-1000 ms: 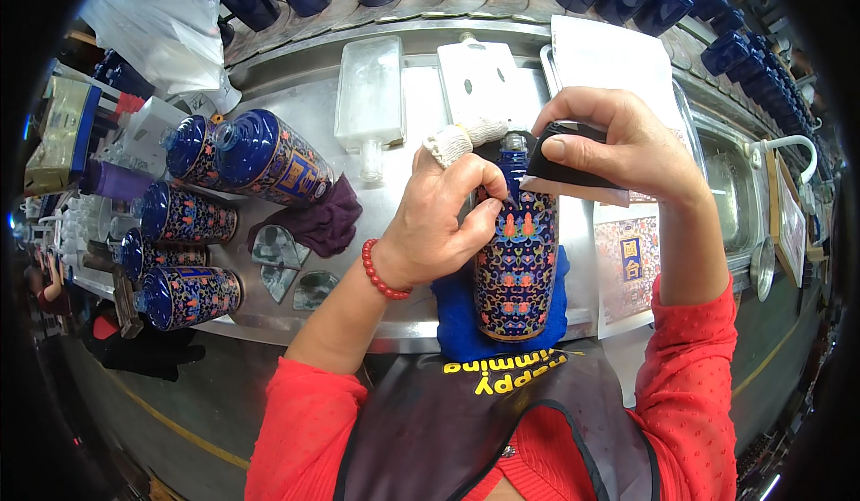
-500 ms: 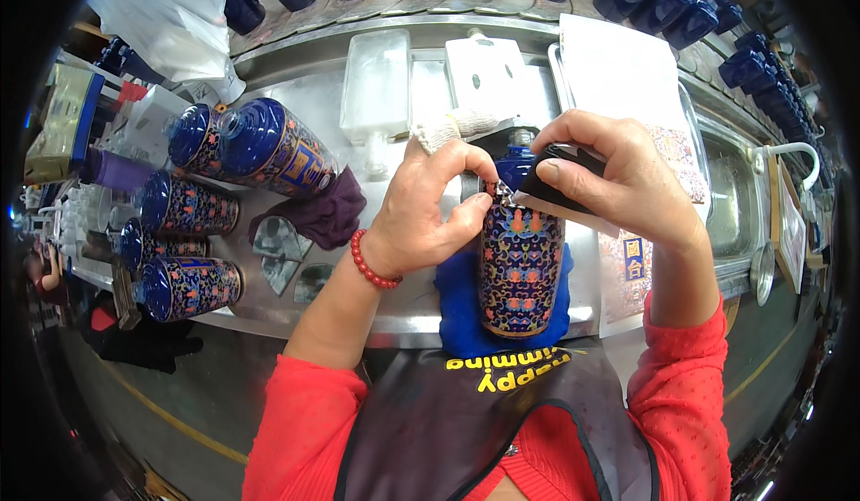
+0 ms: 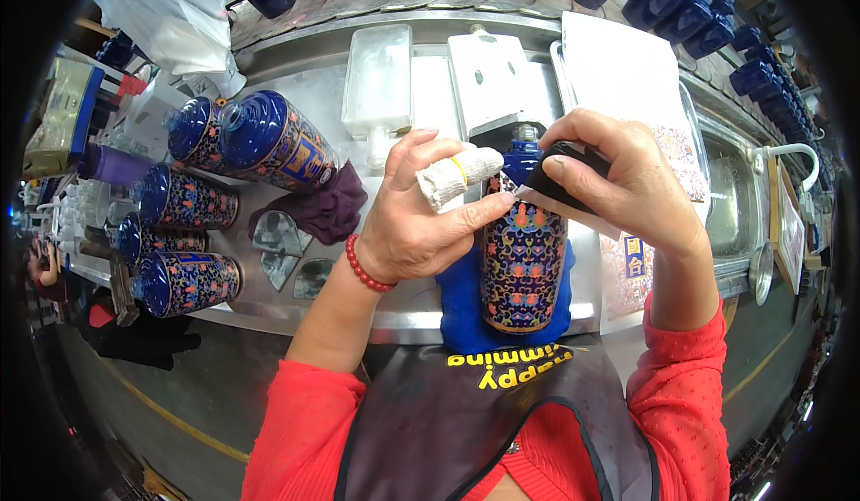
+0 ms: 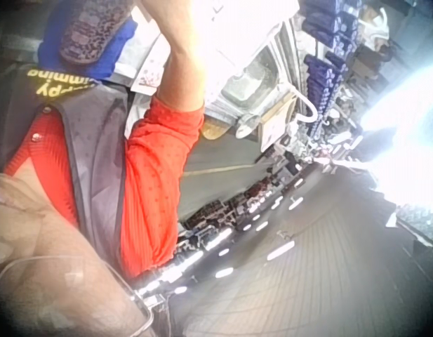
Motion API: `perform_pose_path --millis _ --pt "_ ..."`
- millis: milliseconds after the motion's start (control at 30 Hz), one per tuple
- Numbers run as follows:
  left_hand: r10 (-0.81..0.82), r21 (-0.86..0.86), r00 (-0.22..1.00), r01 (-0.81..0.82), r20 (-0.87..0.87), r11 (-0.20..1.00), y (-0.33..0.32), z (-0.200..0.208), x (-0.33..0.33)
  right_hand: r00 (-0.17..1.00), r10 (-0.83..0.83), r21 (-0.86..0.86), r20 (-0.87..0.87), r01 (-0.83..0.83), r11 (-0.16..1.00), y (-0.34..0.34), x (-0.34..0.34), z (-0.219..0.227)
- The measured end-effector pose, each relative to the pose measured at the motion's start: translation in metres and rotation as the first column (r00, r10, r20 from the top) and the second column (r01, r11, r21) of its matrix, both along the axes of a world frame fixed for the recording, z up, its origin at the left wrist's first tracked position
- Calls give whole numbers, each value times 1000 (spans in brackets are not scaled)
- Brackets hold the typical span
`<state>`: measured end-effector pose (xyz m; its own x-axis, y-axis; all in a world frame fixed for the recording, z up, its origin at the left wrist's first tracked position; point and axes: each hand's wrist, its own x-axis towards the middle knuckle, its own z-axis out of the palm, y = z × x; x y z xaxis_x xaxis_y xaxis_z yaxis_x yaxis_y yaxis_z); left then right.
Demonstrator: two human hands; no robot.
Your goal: The person applies small decorative stickers to a blue cylindrical container, pressing each sticker with fingers and smoothing it with a black tool. The container is rotated to access different areas, and the person repeatedly picks stickers from a nearby tray.
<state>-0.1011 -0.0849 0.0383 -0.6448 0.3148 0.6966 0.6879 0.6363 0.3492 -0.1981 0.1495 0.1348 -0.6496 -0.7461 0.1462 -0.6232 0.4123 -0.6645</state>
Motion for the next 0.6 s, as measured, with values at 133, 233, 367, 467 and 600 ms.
perform_pose_path --millis 133,233,367,467,600 --pt "-10 34 1000 10 -14 999 -1 0 0 1000 -11 1 22 11 1000 1 0 0" --pt "2 25 1000 -2 -13 1000 -1 -1 0 999 -20 -9 40 20 1000 1 0 0" --pt "1 26 1000 -1 2 1000 0 -2 2 999 -9 -10 37 9 1000 1 0 -1" --pt "-11 35 1000 10 8 999 -1 -2 2 1000 -2 -3 30 2 1000 1 0 -1" --pt "-11 40 1000 10 14 999 0 -4 1 999 -11 -2 41 11 1000 1 0 0"
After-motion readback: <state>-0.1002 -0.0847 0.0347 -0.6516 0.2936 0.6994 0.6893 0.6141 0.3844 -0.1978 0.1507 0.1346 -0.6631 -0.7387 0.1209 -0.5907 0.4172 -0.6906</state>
